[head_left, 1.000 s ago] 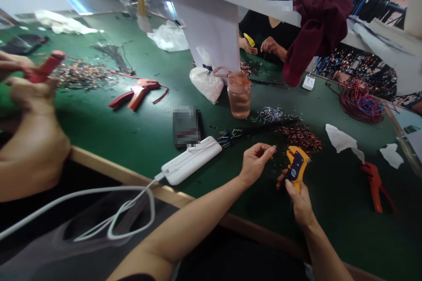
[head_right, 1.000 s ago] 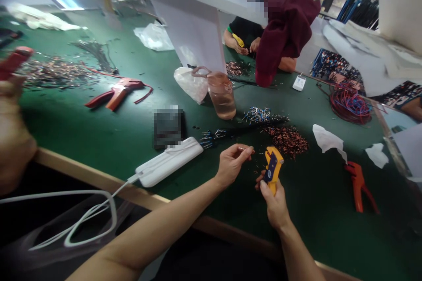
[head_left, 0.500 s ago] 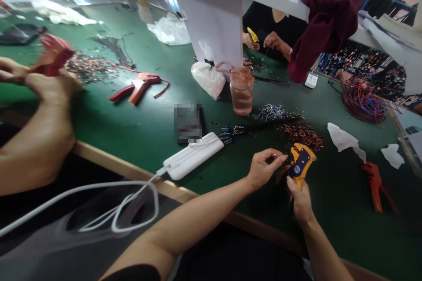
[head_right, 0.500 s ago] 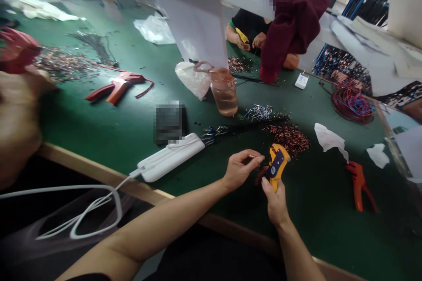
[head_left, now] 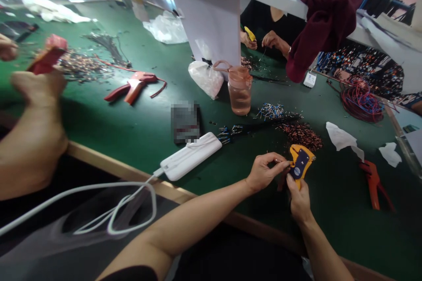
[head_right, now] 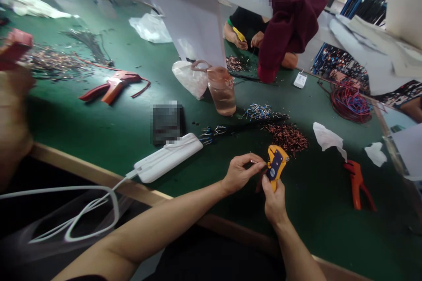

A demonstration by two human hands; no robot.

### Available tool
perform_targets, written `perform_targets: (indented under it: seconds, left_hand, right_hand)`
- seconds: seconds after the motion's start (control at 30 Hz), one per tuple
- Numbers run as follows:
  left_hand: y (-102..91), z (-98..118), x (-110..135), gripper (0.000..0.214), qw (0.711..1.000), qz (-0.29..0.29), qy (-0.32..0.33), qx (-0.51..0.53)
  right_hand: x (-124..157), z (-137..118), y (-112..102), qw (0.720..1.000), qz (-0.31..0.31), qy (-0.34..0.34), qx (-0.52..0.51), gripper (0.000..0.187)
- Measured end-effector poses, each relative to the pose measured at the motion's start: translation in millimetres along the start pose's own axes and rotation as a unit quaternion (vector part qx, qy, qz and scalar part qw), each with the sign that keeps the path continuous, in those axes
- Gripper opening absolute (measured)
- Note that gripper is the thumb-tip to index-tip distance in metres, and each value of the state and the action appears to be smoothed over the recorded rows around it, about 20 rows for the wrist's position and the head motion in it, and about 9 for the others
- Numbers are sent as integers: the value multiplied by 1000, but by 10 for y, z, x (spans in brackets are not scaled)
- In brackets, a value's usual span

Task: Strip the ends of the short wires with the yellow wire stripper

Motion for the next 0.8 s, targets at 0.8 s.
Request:
perform_targets:
  seconds: [0.8]
  left_hand:
    - [-148,-71,-230,42,979,87,-107,152]
  right_hand:
    - [58,16,32,917,-200,193,-287,39]
Point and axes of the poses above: each hand's wrist, its own x-axis away from the middle knuckle, its own y-axis out of the palm, z = x × y, the point moved 3 cm from there along -x, towards the middle knuckle, and after that the axes turned 1 degree about -z, right-handed, at the moved point
